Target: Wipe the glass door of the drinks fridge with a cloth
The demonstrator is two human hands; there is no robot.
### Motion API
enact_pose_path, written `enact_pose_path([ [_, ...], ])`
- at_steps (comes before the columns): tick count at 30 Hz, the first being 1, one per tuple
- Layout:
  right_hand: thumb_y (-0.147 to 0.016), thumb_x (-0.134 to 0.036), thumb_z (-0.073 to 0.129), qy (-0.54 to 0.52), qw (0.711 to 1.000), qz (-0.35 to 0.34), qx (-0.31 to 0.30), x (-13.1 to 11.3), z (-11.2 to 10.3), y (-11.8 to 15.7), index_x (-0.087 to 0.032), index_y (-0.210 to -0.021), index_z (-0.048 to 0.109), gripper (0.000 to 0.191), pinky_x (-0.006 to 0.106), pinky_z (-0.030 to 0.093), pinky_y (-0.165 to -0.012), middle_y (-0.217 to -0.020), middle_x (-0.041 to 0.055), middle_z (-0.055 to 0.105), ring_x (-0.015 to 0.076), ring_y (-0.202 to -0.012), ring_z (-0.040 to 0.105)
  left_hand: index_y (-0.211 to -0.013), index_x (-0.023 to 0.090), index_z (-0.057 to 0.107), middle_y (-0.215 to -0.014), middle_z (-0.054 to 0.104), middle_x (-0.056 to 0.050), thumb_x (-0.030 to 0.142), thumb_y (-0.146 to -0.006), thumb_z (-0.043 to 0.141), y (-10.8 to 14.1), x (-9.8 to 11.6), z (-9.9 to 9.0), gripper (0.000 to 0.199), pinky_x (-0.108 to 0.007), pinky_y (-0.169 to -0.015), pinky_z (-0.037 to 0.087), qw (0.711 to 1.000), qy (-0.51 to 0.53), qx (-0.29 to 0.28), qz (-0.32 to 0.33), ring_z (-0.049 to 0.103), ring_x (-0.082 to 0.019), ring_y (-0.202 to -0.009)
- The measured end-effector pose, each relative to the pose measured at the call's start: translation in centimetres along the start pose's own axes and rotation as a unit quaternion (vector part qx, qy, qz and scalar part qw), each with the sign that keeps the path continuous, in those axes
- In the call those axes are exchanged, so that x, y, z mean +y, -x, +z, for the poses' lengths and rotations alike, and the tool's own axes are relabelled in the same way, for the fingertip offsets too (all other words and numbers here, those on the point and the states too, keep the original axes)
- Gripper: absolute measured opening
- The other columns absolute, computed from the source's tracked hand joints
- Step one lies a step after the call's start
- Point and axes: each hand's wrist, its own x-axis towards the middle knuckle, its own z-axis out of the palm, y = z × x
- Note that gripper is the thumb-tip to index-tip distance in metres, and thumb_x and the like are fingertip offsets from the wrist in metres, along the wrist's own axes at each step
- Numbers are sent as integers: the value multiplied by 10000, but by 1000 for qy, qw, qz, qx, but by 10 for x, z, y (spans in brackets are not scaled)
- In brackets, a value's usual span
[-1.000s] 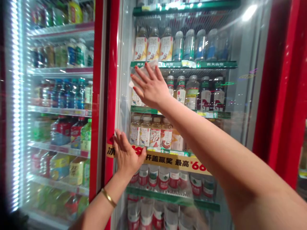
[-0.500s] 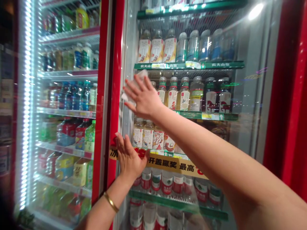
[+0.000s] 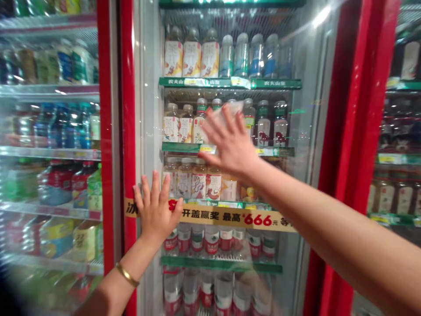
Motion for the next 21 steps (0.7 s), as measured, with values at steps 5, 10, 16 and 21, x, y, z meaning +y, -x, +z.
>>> enact_pose_path([
  [5, -1049, -814, 377, -37, 983, -133, -117, 10, -1, 70, -442, -1733, 323, 781, 652, 114, -1431, -1825, -116, 261, 308, -1739, 151, -1779, 343, 163, -1868, 139, -60, 455, -1027, 628, -1, 0, -2, 891, -761, -1386, 66, 1000, 10, -12, -1, 71, -405, -1743],
  [10, -1101, -727, 225, 53, 964, 255, 52, 47, -14, 91, -294, -1790, 180, 815, 807, 84, -1354, -1870, 24, 48, 451, -1730, -19, -1783, 340, 149, -1875, 95, -56, 450, -1027, 647, -2, 2, -7, 912, -724, -1402, 25, 1000, 18, -23, -1, 22, -401, -1745],
  [16, -996, -879, 411, 14, 985, -149, -89, -48, 26, 215, -374, -1749, 321, 911, 560, 371, -1381, -1817, -98, 291, 301, -1742, 122, -1778, 367, 159, -1884, 80, -9, 442, -1001, 684, -2, -1, -6, 941, -734, -1403, 17, 999, 36, -27, -1, 65, -461, -1730],
  [21, -1068, -721, 437, 47, 987, 151, -18, -2, 13, 199, -417, -1782, 72, 858, 805, 222, -1342, -1864, -20, 120, 430, -1730, 68, -1784, 331, 148, -1887, 60, -26, 424, -1017, 657, -2, 1, -7, 925, -721, -1406, 16, 999, 23, -32, -2, 55, -464, -1729],
])
